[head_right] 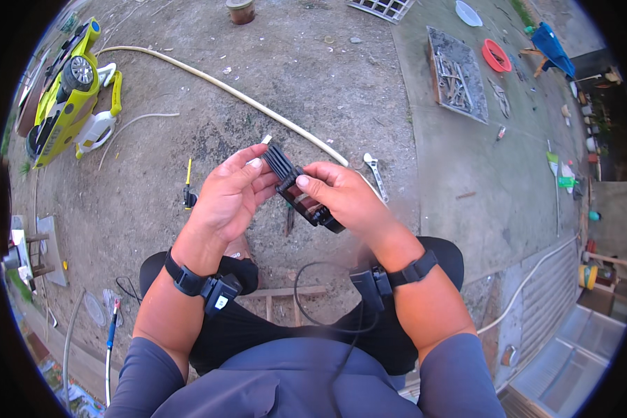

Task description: The person organizes a set of allen keys by inserting them into a black multi-tool housing and then applies liquid from a spray bottle to the tool.

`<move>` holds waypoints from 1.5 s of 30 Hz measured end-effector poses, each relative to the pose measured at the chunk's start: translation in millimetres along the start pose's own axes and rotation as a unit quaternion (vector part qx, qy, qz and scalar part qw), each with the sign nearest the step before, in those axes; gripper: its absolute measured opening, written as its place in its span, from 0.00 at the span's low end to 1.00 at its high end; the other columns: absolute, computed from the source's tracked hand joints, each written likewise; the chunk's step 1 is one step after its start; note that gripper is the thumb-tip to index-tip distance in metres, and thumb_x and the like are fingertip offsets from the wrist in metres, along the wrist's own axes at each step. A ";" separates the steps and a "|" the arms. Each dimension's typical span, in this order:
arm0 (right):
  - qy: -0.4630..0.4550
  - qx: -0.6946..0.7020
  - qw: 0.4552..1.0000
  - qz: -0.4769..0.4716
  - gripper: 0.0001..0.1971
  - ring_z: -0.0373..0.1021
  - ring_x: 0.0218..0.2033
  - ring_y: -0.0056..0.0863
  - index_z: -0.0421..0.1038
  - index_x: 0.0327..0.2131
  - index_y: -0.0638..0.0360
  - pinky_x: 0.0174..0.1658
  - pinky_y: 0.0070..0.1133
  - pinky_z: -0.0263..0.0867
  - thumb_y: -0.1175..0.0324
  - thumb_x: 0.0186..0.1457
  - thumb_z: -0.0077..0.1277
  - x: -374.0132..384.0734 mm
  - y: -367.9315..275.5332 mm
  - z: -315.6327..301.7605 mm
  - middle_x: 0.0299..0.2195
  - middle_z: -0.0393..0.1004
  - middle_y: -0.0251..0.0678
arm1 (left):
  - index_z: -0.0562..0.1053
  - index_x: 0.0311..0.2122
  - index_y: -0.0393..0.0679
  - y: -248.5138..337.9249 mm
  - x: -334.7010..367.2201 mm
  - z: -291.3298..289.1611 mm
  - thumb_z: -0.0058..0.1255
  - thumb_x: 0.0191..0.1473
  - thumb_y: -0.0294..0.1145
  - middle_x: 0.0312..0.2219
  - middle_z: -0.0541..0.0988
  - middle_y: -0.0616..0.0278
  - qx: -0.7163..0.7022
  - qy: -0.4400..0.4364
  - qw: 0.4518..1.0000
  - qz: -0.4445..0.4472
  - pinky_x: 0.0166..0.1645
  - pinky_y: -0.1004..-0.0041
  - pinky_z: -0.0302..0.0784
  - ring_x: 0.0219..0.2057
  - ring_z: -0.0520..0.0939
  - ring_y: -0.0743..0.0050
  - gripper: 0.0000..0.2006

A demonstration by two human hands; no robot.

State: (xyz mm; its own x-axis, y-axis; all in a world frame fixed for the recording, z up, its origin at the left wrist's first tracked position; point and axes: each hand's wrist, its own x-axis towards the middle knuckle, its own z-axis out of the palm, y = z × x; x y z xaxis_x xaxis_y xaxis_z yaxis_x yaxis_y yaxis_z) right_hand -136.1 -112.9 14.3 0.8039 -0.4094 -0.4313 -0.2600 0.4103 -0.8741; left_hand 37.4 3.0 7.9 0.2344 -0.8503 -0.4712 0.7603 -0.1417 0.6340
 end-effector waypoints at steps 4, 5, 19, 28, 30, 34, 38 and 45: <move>0.015 0.045 0.998 0.030 0.19 0.72 0.38 0.21 0.68 0.49 0.66 0.39 0.18 0.69 0.61 0.61 0.49 -0.3 3.1 2.8 0.39 0.76 0.37 | 0.61 0.54 0.37 -2.9 0.5 1.1 0.47 0.58 0.26 0.44 0.75 0.54 0.013 -0.001 1.000 0.027 0.51 0.67 0.72 0.43 0.78 0.67 0.20; 0.016 0.051 0.998 0.025 0.19 0.72 0.38 0.21 0.67 0.49 0.66 0.39 0.19 0.70 0.61 0.61 0.49 -0.6 2.8 3.9 0.40 0.75 0.37 | 0.61 0.54 0.37 -4.0 0.6 0.6 0.48 0.58 0.25 0.44 0.76 0.54 0.016 0.002 1.000 0.027 0.51 0.67 0.72 0.43 0.78 0.68 0.20; 0.108 0.232 0.967 0.013 0.15 0.72 0.47 0.40 0.62 0.49 0.62 0.47 0.34 0.70 0.65 0.63 0.45 1.9 -6.6 -1.2 0.47 0.72 0.45 | 0.60 0.57 0.34 -28.3 -8.4 10.4 0.44 0.62 0.39 0.46 0.74 0.55 0.091 -0.014 0.992 -0.084 0.51 0.68 0.71 0.47 0.76 0.67 0.24; 0.129 0.266 0.953 -0.062 0.15 0.73 0.46 0.36 0.62 0.49 0.60 0.45 0.30 0.72 0.66 0.62 0.47 3.0 -5.5 -10.9 0.46 0.72 0.42 | 0.66 0.52 0.37 -45.9 -12.4 13.8 0.47 0.60 0.29 0.43 0.75 0.60 0.164 -0.080 0.977 -0.107 0.44 0.72 0.75 0.42 0.79 0.72 0.17; 0.136 0.261 0.954 -0.064 0.14 0.72 0.47 0.38 0.62 0.49 0.60 0.45 0.31 0.71 0.66 0.63 0.45 2.5 -6.7 -10.2 0.47 0.72 0.43 | 0.66 0.52 0.37 -46.6 -13.2 13.3 0.48 0.59 0.29 0.43 0.76 0.60 0.145 -0.083 0.981 -0.104 0.43 0.73 0.75 0.41 0.79 0.71 0.16; 0.142 0.249 0.956 -0.067 0.12 0.71 0.49 0.41 0.62 0.48 0.59 0.47 0.31 0.70 0.67 0.64 0.43 1.6 -10.7 -7.7 0.48 0.71 0.46 | 0.66 0.52 0.37 -43.8 -15.5 14.4 0.49 0.59 0.29 0.42 0.76 0.59 0.129 -0.086 0.982 -0.106 0.42 0.74 0.75 0.41 0.79 0.71 0.17; 0.144 0.239 0.958 -0.072 0.12 0.71 0.49 0.40 0.63 0.48 0.58 0.46 0.31 0.70 0.67 0.64 0.43 1.4 -10.5 -8.0 0.48 0.71 0.45 | 0.66 0.52 0.36 -42.0 -16.7 14.1 0.52 0.57 0.29 0.42 0.76 0.59 0.116 -0.109 0.983 -0.094 0.41 0.74 0.75 0.41 0.79 0.70 0.19; 0.140 0.238 0.957 -0.084 0.12 0.71 0.48 0.41 0.62 0.48 0.58 0.46 0.31 0.70 0.67 0.64 0.42 2.1 -10.1 -8.2 0.48 0.71 0.45 | 0.65 0.54 0.35 -41.9 -15.9 12.2 0.53 0.54 0.25 0.44 0.75 0.58 0.112 -0.139 0.980 -0.086 0.41 0.75 0.75 0.41 0.79 0.70 0.22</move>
State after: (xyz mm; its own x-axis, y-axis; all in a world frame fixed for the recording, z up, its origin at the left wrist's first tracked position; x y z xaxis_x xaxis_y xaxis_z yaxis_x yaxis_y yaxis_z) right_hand -136.2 -124.6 20.4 0.6212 -0.6774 -0.3941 0.1881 0.6171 -0.7641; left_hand -5.6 16.3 -3.7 -0.0842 -0.9049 -0.4172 0.6142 -0.3769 0.6933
